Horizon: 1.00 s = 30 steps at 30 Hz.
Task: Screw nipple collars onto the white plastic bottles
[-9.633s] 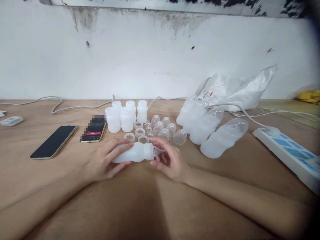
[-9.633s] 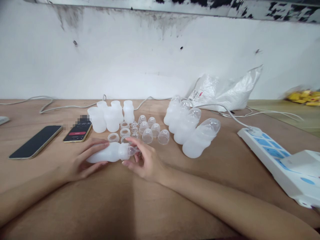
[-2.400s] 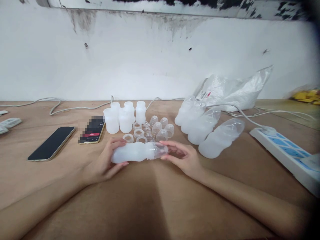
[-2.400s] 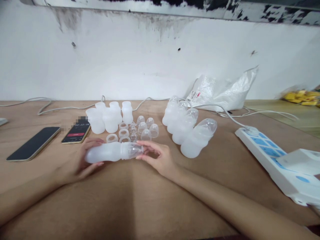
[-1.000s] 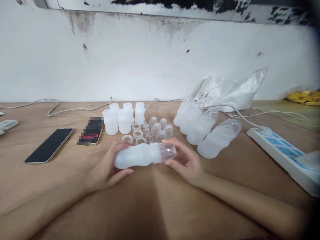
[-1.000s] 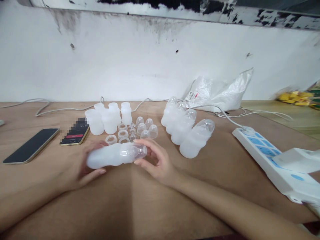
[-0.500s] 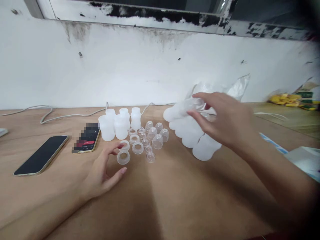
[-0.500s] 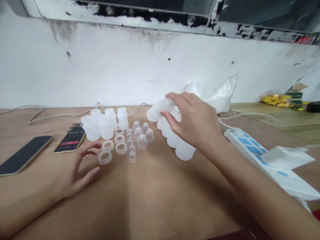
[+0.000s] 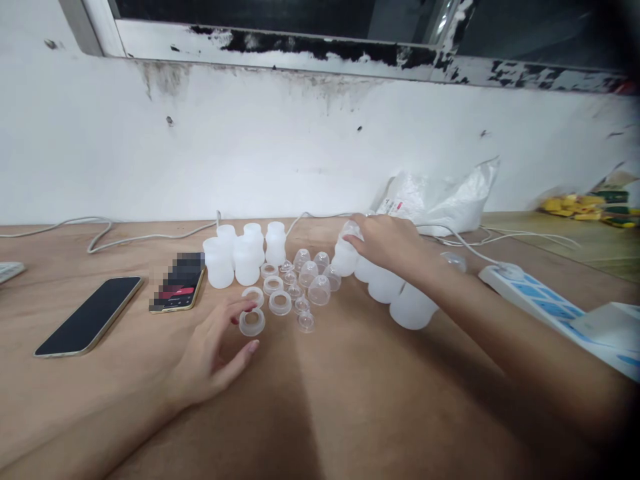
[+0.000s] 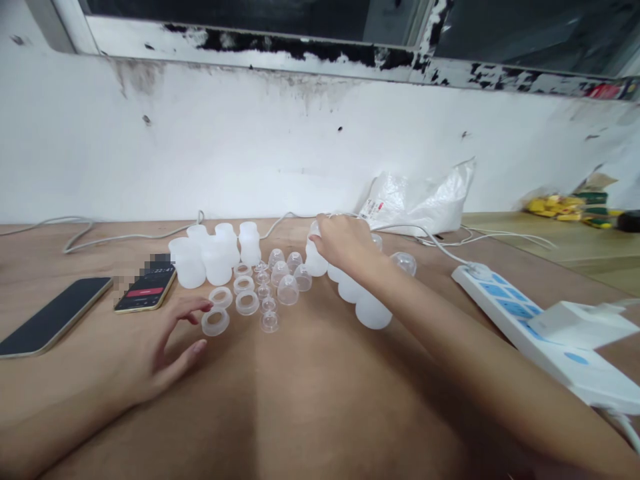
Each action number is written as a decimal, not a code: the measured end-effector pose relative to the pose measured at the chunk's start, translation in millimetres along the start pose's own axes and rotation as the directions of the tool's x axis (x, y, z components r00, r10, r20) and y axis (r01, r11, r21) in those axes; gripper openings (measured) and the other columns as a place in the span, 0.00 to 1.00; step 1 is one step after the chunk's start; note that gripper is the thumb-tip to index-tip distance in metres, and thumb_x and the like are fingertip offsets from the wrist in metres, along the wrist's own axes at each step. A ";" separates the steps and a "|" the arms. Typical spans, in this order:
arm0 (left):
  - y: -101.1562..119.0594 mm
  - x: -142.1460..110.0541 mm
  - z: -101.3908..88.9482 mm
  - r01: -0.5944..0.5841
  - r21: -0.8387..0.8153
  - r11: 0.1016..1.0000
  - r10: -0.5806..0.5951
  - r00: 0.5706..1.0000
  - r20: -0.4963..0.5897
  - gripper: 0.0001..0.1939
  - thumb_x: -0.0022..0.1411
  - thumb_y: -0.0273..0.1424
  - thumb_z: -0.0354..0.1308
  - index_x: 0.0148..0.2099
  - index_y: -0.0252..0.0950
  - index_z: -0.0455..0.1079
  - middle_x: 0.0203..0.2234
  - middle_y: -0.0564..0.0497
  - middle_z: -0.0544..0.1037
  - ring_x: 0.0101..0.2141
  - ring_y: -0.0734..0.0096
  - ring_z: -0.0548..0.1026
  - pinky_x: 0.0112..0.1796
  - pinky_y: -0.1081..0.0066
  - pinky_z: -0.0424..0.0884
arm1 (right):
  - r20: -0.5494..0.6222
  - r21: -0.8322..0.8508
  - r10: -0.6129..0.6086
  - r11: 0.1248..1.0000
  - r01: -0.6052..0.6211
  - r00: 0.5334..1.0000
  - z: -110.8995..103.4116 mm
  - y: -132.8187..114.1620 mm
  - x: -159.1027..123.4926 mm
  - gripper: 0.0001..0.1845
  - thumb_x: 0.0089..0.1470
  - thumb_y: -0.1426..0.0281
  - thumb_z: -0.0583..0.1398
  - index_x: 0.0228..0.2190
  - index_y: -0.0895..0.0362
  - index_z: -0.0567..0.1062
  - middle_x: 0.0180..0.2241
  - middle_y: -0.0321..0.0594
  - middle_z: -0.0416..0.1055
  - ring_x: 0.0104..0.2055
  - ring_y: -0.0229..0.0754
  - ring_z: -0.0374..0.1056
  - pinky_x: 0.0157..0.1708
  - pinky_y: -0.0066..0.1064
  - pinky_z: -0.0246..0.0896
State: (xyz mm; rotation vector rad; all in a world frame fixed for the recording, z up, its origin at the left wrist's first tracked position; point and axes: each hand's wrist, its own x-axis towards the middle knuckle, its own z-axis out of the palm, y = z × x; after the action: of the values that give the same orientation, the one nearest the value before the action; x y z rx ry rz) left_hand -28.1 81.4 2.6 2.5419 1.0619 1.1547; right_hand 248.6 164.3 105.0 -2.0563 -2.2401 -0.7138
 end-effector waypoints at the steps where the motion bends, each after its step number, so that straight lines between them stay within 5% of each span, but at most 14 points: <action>1: 0.3 0.4 0.0 -0.003 0.001 1.000 0.003 1.000 -0.001 0.21 0.57 0.27 0.50 0.53 0.38 0.54 0.43 0.45 0.68 0.36 0.68 0.68 0.37 0.68 0.68 | -0.001 0.006 0.000 1.000 0.000 1.000 0.7 -0.6 2.4 0.18 0.56 0.63 0.49 0.44 0.61 0.67 0.34 0.51 0.73 0.36 0.53 0.69 0.26 0.34 0.55; 25: -1.6 2.0 2.5 0.027 -0.001 1.000 -0.027 0.999 0.036 0.19 0.58 0.26 0.51 0.52 0.38 0.55 0.46 0.44 0.66 0.44 0.63 0.67 0.40 0.66 0.67 | -0.002 -0.006 0.013 1.000 -0.013 1.000 8.4 -0.1 11.3 0.17 0.55 0.64 0.49 0.38 0.64 0.68 0.32 0.53 0.71 0.36 0.54 0.68 0.25 0.35 0.56; 30: -3.9 1.5 5.7 0.066 0.021 0.998 -0.066 0.998 0.011 0.17 0.59 0.26 0.49 0.51 0.38 0.55 0.44 0.44 0.67 0.44 0.64 0.67 0.43 0.64 0.66 | -0.155 -0.027 0.015 0.999 -0.019 0.988 3.1 -4.6 1.6 0.20 0.54 0.64 0.50 0.42 0.66 0.66 0.38 0.57 0.67 0.37 0.56 0.66 0.26 0.37 0.58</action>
State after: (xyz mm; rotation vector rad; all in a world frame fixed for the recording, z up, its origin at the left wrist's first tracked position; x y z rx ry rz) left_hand -25.5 86.1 -1.9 2.5058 1.1517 1.1168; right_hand 244.9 166.7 101.3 -1.9551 -2.1385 -0.8759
